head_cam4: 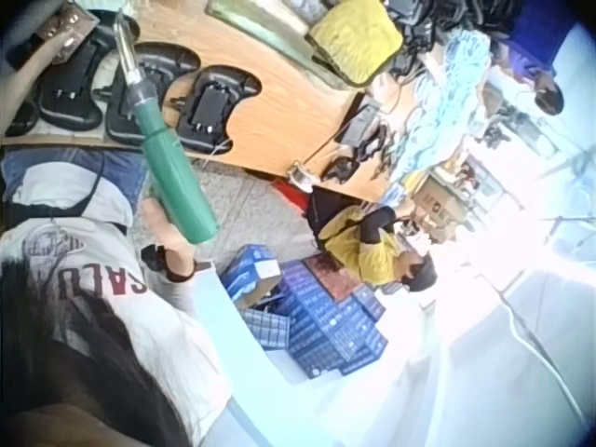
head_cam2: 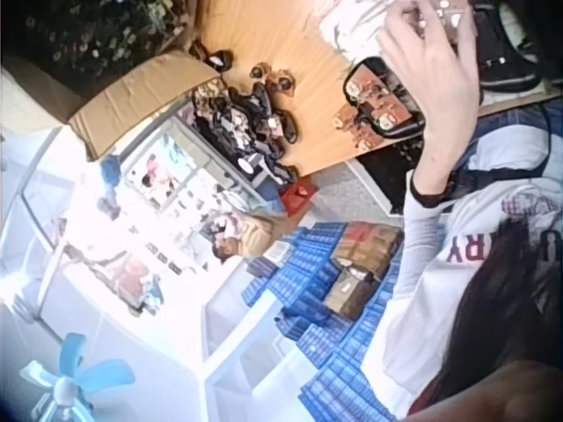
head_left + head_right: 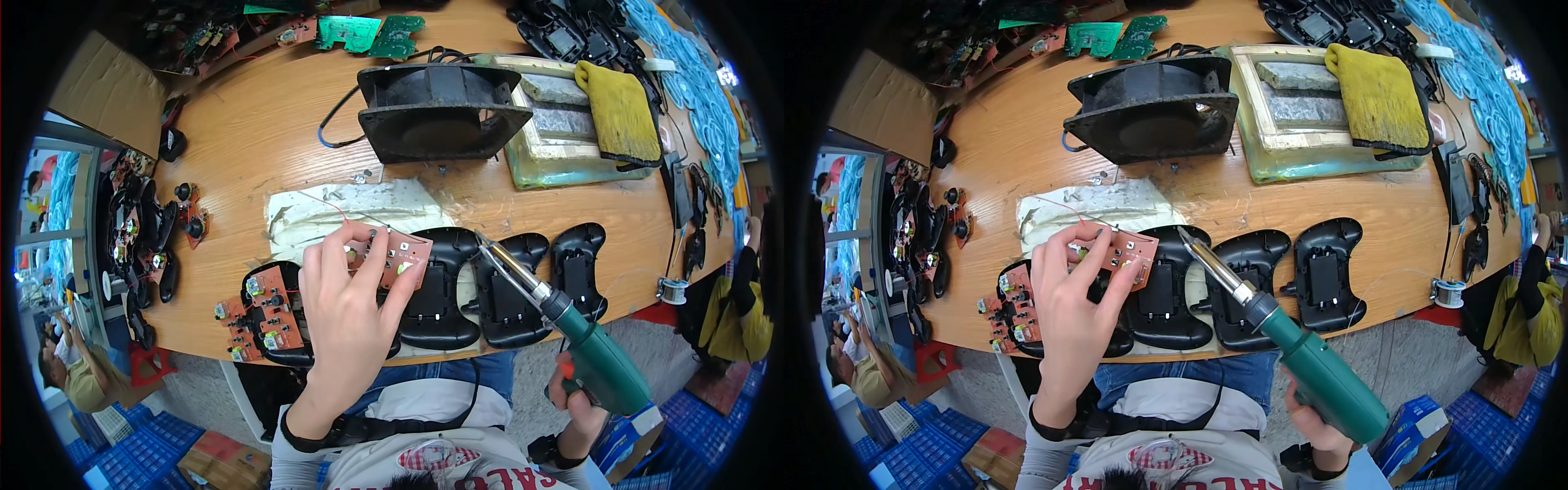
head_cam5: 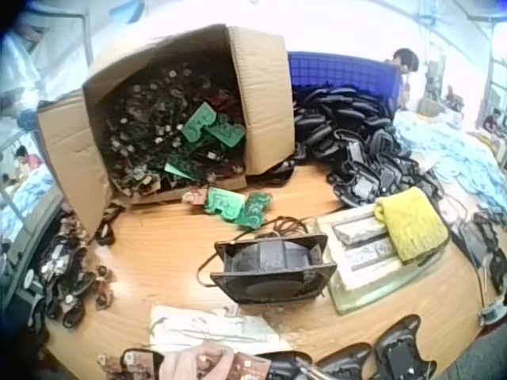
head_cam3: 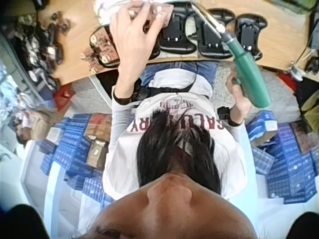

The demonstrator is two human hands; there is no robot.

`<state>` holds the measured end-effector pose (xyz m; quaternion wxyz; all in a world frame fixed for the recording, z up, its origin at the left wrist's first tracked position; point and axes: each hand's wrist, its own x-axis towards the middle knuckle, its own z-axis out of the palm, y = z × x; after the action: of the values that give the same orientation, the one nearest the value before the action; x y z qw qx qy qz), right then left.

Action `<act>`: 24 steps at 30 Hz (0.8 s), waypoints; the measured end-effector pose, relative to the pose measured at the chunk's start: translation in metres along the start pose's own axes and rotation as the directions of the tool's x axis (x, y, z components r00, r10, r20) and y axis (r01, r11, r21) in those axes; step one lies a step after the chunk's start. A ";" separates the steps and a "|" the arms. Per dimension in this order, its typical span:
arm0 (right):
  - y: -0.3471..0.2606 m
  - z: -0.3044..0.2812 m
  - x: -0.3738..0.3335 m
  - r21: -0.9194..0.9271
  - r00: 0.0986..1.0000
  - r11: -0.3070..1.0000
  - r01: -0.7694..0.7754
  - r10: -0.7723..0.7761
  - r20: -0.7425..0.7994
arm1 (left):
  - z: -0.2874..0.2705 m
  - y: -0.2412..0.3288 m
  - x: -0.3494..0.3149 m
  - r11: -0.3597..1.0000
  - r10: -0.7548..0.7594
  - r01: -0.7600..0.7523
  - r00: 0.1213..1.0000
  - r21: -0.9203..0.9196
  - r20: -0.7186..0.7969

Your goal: Soldering internal wiring onto a printed circuit board and assembling a game controller shell.

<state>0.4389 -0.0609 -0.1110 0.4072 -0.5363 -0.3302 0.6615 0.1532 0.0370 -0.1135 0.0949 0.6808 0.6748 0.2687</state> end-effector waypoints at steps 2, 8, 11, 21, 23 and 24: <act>0.004 -0.009 0.001 -0.059 0.994 0.998 0.035 -0.028 0.109 | 0.004 0.006 0.010 0.999 -0.053 0.053 0.999 0.015 0.008; 0.008 -0.003 0.000 0.091 0.998 0.996 0.018 -0.024 0.062 | 0.018 -0.009 0.018 0.973 -0.169 0.153 0.982 -0.172 -0.082; 0.006 -0.004 0.002 0.087 0.998 0.996 0.002 -0.007 0.064 | 0.015 -0.004 0.020 0.928 -0.202 0.168 0.977 -0.332 -0.069; 0.001 -0.002 0.003 0.031 0.997 0.999 0.036 -0.038 0.073 | -0.039 -0.022 -0.011 0.656 -0.250 0.255 0.961 -0.711 0.115; 0.002 -0.002 0.003 -0.078 0.997 0.996 0.053 -0.048 0.065 | -0.045 -0.014 -0.012 0.704 -0.324 0.371 0.927 -0.606 0.190; 0.003 -0.006 0.003 -0.082 0.997 0.996 0.045 -0.040 0.060 | -0.042 -0.012 -0.013 0.821 -0.138 0.212 0.975 -0.530 0.177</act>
<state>0.4435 -0.0599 -0.1163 0.3888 -0.5261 -0.3803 0.6538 0.1225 0.0152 -0.0876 0.3532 0.5766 0.6221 0.3947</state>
